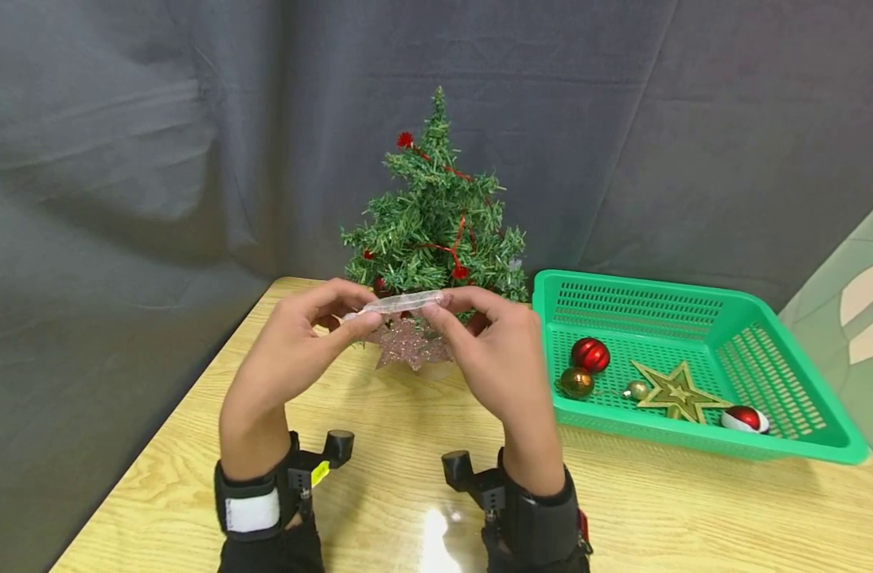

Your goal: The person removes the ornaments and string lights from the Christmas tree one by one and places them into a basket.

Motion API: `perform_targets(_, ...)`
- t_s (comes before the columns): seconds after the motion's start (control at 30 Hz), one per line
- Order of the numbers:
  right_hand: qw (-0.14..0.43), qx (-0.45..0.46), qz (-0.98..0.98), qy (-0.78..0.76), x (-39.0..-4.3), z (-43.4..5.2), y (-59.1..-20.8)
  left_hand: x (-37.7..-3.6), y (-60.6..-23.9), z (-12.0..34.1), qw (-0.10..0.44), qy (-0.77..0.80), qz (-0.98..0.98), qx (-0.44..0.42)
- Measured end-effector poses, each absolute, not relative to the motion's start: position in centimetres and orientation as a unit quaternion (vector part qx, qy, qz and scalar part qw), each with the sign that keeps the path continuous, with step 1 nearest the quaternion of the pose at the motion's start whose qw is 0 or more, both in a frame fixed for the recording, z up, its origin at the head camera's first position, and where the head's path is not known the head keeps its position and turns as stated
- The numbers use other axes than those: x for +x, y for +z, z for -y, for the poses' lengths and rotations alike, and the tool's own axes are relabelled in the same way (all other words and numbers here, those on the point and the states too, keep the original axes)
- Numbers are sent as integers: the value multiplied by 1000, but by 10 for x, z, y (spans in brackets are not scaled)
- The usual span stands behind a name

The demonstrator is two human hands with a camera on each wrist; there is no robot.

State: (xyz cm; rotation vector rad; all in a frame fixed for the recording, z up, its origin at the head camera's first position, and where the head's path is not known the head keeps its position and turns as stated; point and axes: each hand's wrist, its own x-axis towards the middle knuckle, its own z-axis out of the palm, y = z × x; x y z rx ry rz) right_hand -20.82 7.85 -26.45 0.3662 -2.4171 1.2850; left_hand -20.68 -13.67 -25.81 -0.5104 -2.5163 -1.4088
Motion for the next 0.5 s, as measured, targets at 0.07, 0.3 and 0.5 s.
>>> perform_targets(0.07, 193, 130, 854, 465, -208, -81, -264, -209, -260, 135, 89, -468, 860, -182)
perform_targets(0.3, 194, 139, 843, 482, -208, -85, -266, -216, -264, 131, 69, -453, 865, -203)
perform_targets(0.5, 181, 139, 842, 490, -208, -87, -265, -217, -266, 127, 82, -477, 851, -203)
